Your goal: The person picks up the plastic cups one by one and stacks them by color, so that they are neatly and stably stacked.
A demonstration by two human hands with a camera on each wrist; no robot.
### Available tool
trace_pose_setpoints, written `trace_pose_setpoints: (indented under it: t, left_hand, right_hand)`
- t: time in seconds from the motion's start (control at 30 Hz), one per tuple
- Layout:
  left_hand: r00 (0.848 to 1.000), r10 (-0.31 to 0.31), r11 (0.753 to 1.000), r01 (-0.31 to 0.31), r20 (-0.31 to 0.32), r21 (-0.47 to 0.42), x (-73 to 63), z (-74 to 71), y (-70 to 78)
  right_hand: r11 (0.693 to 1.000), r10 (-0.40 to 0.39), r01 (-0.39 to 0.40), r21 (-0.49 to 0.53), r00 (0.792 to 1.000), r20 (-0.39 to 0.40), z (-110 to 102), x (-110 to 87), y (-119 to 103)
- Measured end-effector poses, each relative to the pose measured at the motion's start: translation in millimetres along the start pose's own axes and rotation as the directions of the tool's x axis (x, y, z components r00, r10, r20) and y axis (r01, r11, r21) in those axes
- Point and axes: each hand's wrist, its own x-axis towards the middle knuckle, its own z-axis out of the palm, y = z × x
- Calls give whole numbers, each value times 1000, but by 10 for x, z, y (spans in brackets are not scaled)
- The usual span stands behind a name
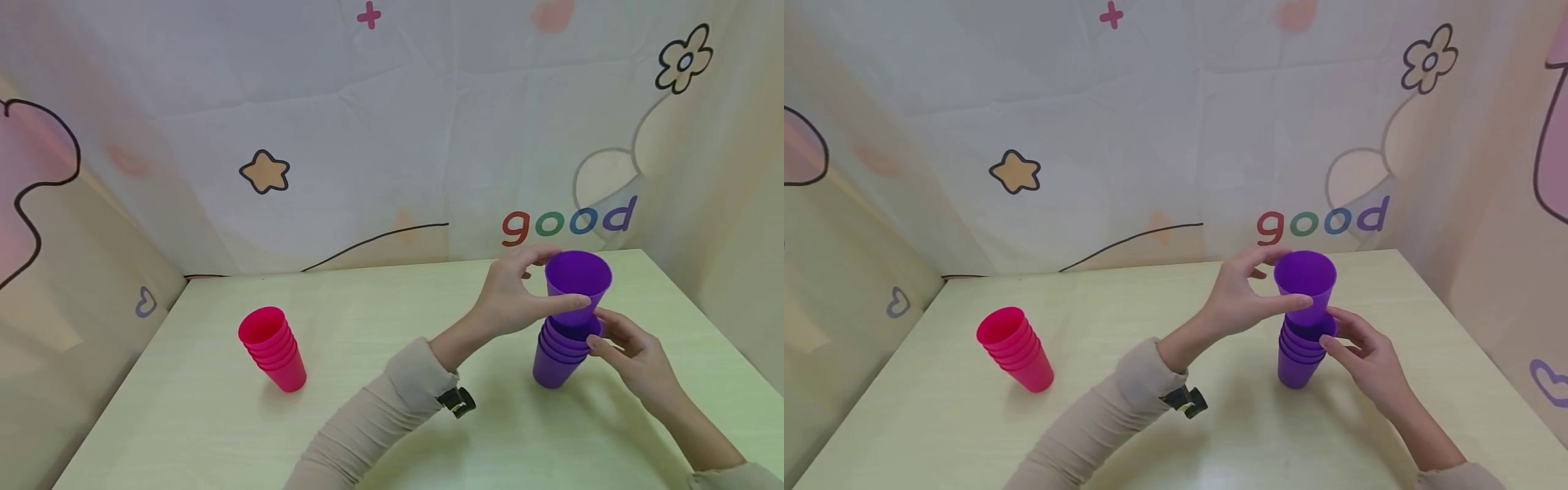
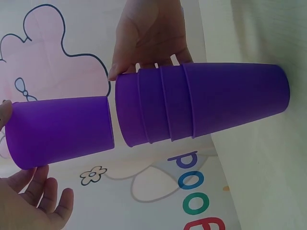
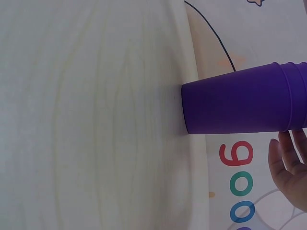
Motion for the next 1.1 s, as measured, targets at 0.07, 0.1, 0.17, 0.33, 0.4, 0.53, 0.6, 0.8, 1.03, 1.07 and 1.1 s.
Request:
trace_pose_setpoints:
  t: [0.07, 0.1, 0.17, 0.33, 0.4, 0.53, 0.6, 0.8, 1.03, 1.07, 1.1]
  left_hand:
    - [1000, -9, 1000, 9, 4, -8, 3, 21, -8]
    - [1000, -13, 1000, 13, 5, -12, 5, 32, -12]
    - [999, -33, 999, 34, 15, -15, 5, 48, -17]
    - [994, -95, 995, 95, 45, 0, -6, 105, -63]
    - [992, -115, 993, 115, 54, 6, -10, 131, -98]
    - [986, -151, 988, 151, 76, 13, -26, 170, -148]
    - [983, -160, 987, 159, 86, 13, -33, 184, -163]
    - [981, -164, 986, 165, 106, 3, -43, 223, -220]
    - [981, -140, 989, 145, 132, -26, -61, 257, -308]
    - [981, -137, 989, 142, 136, -30, -65, 258, -317]
    - [981, -136, 989, 142, 139, -34, -69, 259, -325]
  right_hand:
    - [1000, 9, -9, -1, 1000, -6, 1, -3, 10]
    - [1000, 11, -11, 1, 1000, -7, 1, -4, 13]
    - [1000, 8, -8, 16, 1000, -6, 0, 0, 16]
    - [1000, -8, 8, 24, 1000, -3, 3, 3, 15]
    - [1000, -9, 9, 14, 1000, -3, 4, 2, 16]
    - [1000, -8, 8, 16, 1000, -2, 7, 3, 16]
    - [1000, -8, 8, 8, 1000, -4, 10, 2, 13]
    - [998, -22, 22, 66, 1000, -2, 15, 13, 0]
    - [993, -42, 42, 110, 999, -1, 16, 6, -9]
    - [993, -43, 43, 113, 999, -1, 15, 6, -9]
    - [992, -44, 44, 117, 999, -1, 16, 5, -9]
